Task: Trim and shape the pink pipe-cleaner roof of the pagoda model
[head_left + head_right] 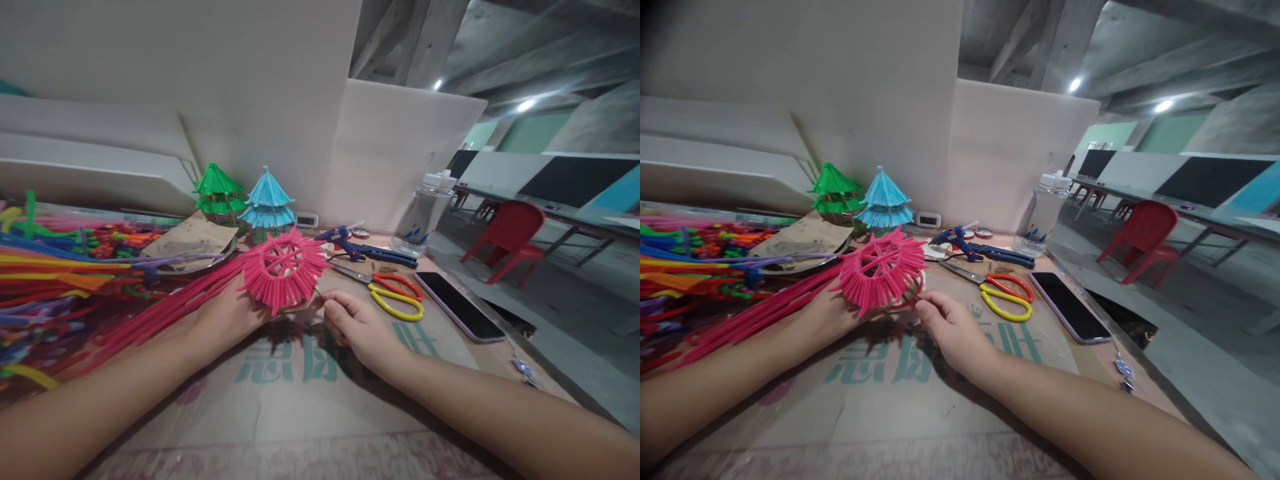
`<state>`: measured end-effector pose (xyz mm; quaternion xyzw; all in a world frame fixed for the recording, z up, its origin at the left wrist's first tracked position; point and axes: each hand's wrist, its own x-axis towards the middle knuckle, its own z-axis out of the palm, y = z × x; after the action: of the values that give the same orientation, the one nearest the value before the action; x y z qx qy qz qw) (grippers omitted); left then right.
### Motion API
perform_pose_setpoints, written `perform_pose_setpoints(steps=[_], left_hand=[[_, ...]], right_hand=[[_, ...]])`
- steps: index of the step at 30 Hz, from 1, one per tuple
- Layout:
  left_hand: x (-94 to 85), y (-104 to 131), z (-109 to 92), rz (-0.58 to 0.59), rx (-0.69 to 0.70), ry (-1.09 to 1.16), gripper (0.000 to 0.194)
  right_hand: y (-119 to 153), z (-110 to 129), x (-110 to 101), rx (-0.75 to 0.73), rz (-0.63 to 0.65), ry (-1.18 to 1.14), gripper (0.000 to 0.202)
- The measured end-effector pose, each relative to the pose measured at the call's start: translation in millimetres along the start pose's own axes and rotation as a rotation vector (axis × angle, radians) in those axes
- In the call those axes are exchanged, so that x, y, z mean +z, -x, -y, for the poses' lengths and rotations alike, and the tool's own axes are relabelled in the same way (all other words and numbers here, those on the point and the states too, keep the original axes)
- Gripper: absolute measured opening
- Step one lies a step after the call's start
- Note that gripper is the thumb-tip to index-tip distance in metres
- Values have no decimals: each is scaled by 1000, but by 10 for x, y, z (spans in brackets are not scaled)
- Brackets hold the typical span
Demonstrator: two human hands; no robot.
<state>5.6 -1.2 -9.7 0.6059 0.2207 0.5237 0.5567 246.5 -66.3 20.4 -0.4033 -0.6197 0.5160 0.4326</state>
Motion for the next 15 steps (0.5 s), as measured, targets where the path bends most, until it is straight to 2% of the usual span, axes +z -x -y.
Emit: perform_pose_setpoints(steps=[5,11,15], left_hand=[[46,0,-84,65,-49,3,33],[6,19,-18,-4,-42,18,22],[-24,15,27,32,-95,201,28]], right_hand=[[-1,-3,-6,-2,3,3,47],[1,2,0,-8,9,-35,48],[0,24,5,-5,-2,-3,48]])
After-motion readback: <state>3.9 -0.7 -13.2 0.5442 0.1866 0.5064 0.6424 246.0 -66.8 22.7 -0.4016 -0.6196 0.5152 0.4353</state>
